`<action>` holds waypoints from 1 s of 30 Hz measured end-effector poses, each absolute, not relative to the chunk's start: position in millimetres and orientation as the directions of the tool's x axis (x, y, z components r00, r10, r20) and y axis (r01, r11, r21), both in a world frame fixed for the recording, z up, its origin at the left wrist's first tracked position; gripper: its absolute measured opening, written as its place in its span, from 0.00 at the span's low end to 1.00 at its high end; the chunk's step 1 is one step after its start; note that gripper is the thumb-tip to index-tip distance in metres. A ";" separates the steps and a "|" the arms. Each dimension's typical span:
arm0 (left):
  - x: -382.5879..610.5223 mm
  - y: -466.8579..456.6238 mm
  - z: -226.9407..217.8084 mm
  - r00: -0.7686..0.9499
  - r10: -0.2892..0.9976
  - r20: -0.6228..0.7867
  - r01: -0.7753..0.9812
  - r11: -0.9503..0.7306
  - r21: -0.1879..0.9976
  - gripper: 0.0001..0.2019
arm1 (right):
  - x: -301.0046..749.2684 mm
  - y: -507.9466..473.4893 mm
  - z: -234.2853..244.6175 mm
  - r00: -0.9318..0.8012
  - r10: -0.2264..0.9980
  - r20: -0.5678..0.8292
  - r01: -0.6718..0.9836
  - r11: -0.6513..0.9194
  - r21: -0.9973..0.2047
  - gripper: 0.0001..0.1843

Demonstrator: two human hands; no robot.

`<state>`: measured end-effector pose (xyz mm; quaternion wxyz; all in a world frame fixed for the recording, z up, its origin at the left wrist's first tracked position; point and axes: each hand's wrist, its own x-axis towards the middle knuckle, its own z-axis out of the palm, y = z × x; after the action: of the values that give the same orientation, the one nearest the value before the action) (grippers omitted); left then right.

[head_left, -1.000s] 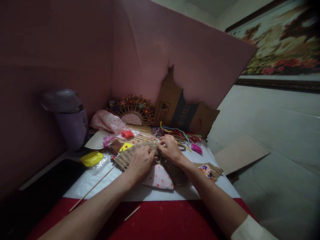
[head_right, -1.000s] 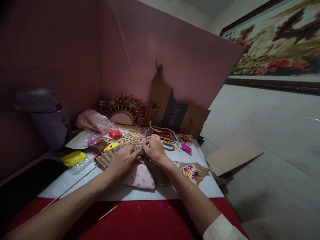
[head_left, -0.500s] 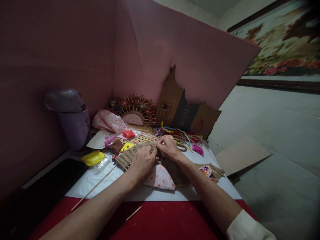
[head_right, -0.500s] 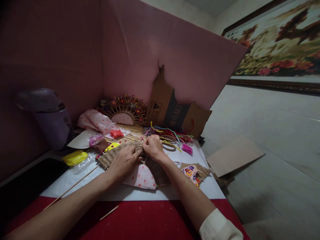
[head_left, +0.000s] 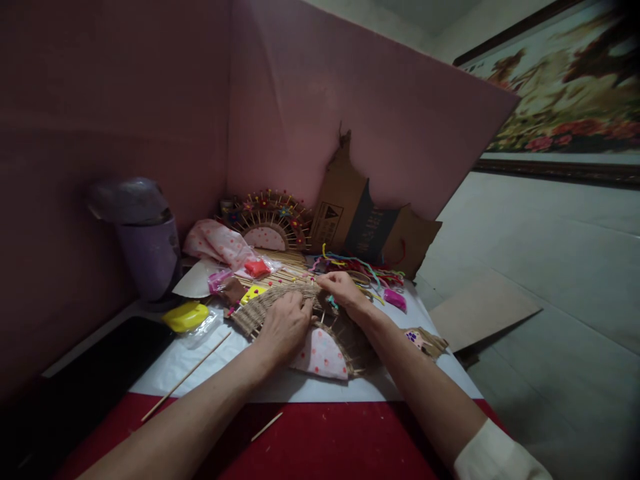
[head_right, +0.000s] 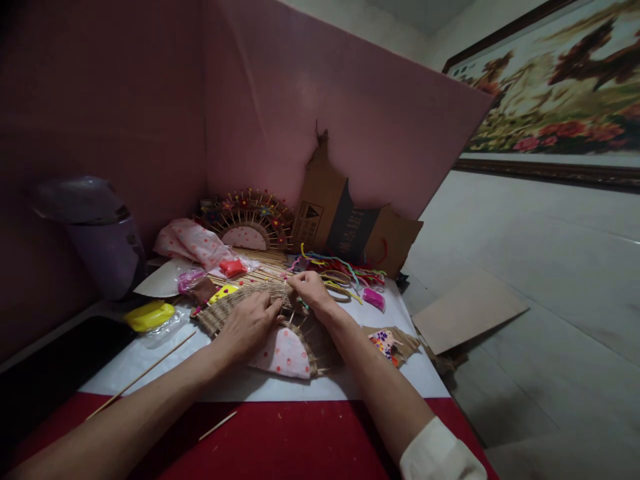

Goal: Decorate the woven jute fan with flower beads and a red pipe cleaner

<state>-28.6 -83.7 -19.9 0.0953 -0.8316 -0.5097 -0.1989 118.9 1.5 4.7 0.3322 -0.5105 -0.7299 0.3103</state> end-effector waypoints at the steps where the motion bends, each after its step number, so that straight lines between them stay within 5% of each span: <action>1: -28.5 -83.6 -20.0 0.404 0.810 0.425 0.885 -0.463 0.040 0.09 | 119.1 1.4 6.7 -0.266 0.946 0.183 0.549 0.305 -0.778 0.15; 8: -27.6 -84.2 -17.8 0.395 0.822 0.409 0.891 -0.452 0.048 0.09 | 122.8 -4.4 12.3 -0.329 0.887 0.324 0.679 0.460 -0.571 0.08; 19: -26.6 -83.9 -20.0 0.390 0.822 0.416 0.894 -0.446 0.044 0.11 | 129.6 -22.5 14.6 -0.405 0.856 0.320 0.774 0.508 -0.378 0.10; 30: -26.8 -83.9 -20.9 0.394 0.818 0.419 0.892 -0.450 0.041 0.12 | 131.7 -25.7 11.6 -0.432 0.832 0.349 0.727 0.550 -0.412 0.12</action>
<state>-26.8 -83.9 -20.9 0.0957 -0.8293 -0.5155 -0.1933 131.7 -25.7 11.6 0.2629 -0.4637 -0.8401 0.1000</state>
